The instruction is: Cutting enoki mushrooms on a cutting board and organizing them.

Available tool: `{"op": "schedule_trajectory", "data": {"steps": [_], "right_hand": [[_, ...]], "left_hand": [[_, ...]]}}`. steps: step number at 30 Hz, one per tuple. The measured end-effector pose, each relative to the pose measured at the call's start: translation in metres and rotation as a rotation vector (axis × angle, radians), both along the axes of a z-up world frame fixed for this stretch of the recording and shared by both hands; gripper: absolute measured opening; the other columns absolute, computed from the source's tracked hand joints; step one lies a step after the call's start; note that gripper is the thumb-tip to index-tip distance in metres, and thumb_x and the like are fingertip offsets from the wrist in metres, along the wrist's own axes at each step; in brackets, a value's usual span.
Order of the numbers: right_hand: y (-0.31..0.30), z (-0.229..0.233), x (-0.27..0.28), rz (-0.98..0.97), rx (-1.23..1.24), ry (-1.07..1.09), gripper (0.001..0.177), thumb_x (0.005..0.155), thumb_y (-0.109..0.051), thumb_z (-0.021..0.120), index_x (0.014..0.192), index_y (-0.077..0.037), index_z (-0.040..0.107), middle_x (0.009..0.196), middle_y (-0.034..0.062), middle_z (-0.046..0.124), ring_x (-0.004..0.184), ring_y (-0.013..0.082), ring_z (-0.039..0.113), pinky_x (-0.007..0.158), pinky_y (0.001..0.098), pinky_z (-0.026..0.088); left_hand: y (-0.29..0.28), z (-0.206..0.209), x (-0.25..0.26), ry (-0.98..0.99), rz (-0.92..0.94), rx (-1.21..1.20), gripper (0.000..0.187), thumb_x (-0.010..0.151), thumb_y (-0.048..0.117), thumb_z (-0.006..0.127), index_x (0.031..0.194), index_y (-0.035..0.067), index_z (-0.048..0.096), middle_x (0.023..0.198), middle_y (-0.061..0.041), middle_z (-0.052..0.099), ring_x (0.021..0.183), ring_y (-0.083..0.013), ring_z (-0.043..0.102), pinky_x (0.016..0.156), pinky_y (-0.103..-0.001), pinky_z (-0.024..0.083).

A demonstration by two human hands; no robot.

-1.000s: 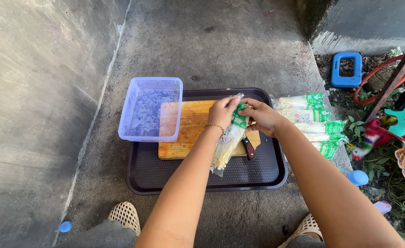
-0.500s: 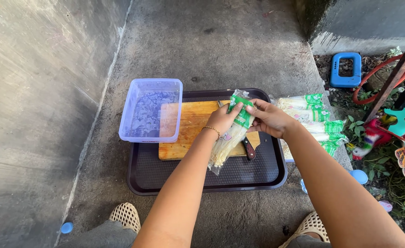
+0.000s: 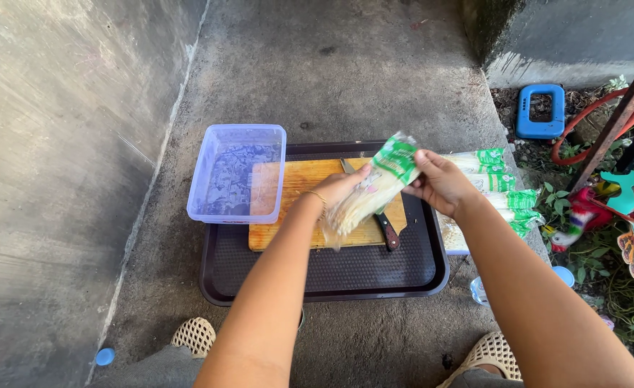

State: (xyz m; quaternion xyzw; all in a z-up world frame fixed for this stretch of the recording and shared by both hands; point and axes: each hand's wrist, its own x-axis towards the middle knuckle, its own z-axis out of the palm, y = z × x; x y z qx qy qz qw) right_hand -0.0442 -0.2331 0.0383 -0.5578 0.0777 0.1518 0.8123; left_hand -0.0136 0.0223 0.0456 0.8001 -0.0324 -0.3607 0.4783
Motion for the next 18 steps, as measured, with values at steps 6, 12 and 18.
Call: {"op": "schedule_trajectory", "data": {"steps": [6,12,18], "right_hand": [[-0.019,-0.007,0.002,-0.236,0.05,-0.076,0.028,0.109,-0.036,0.049,0.119,-0.011,0.054,0.091,-0.0018,0.059,0.073,0.0073,0.055,0.087,0.0367,0.062],[0.006,0.01,-0.004,-0.248,-0.04,-0.064,0.026,0.108,-0.033,0.049,0.126,-0.013,0.054,0.092,0.0009,0.058,0.077,0.011,0.057,0.087,0.0416,0.061],[0.023,0.022,-0.013,-0.215,0.139,0.054,0.038,0.101,-0.029,0.03,0.126,-0.013,0.053,0.105,0.0096,0.065,0.083,0.021,0.066,0.077,0.0438,0.057]], "left_hand": [[0.058,-0.005,0.016,0.204,0.285,-0.569,0.047,0.09,0.029,0.074,0.128,0.004,0.062,0.109,-0.012,0.071,0.09,-0.0213,0.072,0.085,-0.038,0.06],[0.05,-0.032,0.028,0.117,0.65,-0.707,0.029,0.095,0.024,0.067,0.112,0.004,0.054,0.109,-0.011,0.07,0.098,-0.0231,0.072,0.083,-0.042,0.066],[0.037,-0.019,0.022,-0.136,0.829,-0.53,0.024,0.101,0.032,0.057,0.113,0.012,0.054,0.096,-0.003,0.064,0.077,-0.0132,0.062,0.068,-0.036,0.059]]}}
